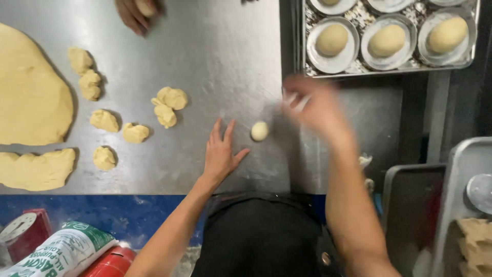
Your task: The recorder is portioning, weighing, and rolling dough into small rounds and placing them into a baking tray.
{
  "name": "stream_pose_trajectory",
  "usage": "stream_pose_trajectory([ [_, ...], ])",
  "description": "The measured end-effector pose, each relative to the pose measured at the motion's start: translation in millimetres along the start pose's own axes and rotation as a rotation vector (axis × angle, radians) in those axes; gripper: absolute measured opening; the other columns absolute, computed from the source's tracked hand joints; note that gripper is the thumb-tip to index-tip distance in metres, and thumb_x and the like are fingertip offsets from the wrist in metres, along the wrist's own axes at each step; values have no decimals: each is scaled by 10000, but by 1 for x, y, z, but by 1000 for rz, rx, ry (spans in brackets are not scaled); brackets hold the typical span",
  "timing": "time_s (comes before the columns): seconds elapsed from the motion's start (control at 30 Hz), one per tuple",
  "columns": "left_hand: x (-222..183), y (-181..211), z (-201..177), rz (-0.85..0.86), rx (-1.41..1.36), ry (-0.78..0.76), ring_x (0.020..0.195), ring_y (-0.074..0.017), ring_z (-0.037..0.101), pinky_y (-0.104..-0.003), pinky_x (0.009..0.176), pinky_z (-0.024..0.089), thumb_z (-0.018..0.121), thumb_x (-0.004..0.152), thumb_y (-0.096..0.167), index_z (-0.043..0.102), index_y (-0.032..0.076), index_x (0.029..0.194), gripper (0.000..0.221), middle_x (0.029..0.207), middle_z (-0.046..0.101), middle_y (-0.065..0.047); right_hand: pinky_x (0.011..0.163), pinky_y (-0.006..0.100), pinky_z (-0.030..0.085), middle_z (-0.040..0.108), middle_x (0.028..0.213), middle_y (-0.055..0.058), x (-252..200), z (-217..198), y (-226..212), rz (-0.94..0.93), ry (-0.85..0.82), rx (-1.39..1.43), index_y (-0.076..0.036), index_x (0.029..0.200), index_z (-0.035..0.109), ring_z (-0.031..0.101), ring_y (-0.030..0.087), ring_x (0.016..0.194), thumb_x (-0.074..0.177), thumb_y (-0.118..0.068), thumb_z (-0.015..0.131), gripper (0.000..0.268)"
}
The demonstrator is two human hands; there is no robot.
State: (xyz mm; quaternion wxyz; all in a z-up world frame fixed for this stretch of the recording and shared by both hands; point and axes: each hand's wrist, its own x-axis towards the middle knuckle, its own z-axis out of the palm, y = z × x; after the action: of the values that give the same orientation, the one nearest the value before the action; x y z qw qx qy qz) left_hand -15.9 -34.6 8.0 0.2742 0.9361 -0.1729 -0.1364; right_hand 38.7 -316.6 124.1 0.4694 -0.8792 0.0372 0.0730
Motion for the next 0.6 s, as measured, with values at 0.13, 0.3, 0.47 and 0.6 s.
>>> stream_pose_trajectory([
  [0.13, -34, -35, -18, -94, -37, 23, 1372, -503, 388, -586, 1053, 401, 861, 777, 362, 350, 97, 1540, 955, 1563, 280, -301, 822, 559, 496, 573, 1337, 254, -45, 128, 23, 43, -130, -320, -67, 1389, 613, 561, 467, 1149, 657, -323, 900, 827],
  [0.3, -28, -65, -35, -53, -47, 321, 1449, -502, 374, -572, 1171, 364, 827, 892, 259, 361, 62, 1564, 841, 1594, 296, -303, 896, 452, 534, 640, 1096, 189, -27, 135, 53, 140, -107, -207, -39, 1152, 673, 637, 352, 1029, 776, -220, 812, 439],
  [0.47, 4, -112, -38, -268, 7, 610, 1393, -505, 388, -566, 1153, 350, 827, 912, 222, 404, 6, 1482, 743, 1501, 358, -310, 861, 373, 597, 670, 1230, 127, 42, -23, 13, 151, 144, -152, -63, 1346, 609, 688, 230, 1038, 865, -304, 842, 586],
  [0.6, 25, -144, -31, -409, 21, 576, 1260, -443, 468, -548, 1074, 388, 843, 858, 192, 509, 4, 1327, 605, 1318, 497, -219, 930, 377, 578, 679, 1264, 129, 120, -132, 68, 136, 188, -216, -56, 1437, 555, 686, 234, 1117, 897, -322, 851, 670],
])
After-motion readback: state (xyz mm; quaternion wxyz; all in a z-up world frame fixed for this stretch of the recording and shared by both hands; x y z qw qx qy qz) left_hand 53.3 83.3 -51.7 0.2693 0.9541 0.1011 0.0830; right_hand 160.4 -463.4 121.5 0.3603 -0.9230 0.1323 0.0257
